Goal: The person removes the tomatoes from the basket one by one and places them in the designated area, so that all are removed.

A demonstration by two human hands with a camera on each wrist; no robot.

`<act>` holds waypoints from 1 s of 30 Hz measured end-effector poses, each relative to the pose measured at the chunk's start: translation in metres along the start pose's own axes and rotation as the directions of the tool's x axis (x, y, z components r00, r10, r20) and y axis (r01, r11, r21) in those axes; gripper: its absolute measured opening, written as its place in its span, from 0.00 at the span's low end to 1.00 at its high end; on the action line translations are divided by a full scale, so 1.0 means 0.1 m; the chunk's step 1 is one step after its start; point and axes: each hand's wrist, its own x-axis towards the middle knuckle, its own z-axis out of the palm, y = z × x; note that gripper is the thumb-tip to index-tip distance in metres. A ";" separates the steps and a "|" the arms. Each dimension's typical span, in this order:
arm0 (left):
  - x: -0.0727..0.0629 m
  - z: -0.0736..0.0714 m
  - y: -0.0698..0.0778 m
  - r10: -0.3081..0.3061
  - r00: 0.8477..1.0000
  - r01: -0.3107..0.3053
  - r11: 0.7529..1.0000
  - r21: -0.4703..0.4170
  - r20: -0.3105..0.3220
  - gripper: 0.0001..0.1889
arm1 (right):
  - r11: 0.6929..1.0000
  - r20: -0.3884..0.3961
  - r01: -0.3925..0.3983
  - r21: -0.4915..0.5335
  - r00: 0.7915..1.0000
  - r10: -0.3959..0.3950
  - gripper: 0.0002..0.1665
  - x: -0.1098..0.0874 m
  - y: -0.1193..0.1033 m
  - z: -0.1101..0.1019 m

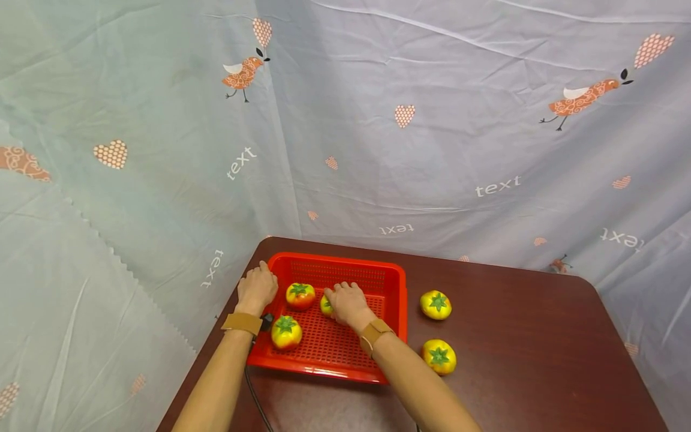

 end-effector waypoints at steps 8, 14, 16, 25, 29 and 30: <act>0.00 -0.01 0.01 0.000 1.000 0.000 1.000 -0.001 0.004 0.32 | 1.000 -0.022 0.019 -0.013 1.000 -0.019 0.38 -0.02 0.01 0.00; -0.01 -0.02 0.02 -0.001 1.000 0.001 1.000 -0.003 -0.002 0.32 | 1.000 -0.052 0.020 -0.013 0.998 -0.021 0.39 -0.05 0.05 -0.06; 0.00 -0.02 0.02 -0.002 1.000 0.002 1.000 -0.003 -0.001 0.32 | 1.000 -0.065 0.021 -0.009 0.998 -0.021 0.40 -0.06 0.07 -0.08; -0.01 -0.03 0.02 -0.006 1.000 0.006 1.000 0.000 0.006 0.32 | 0.999 -0.125 0.031 0.034 0.992 -0.027 0.41 -0.15 0.18 -0.26; -0.01 -0.03 0.02 -0.007 1.000 0.007 1.000 -0.003 0.003 0.33 | 0.998 -0.136 0.025 0.065 0.991 -0.015 0.41 -0.21 0.26 -0.34; -0.01 -0.03 0.02 -0.007 1.000 0.007 1.000 -0.001 0.000 0.32 | 0.997 -0.141 0.024 0.076 0.990 -0.013 0.41 -0.22 0.28 -0.36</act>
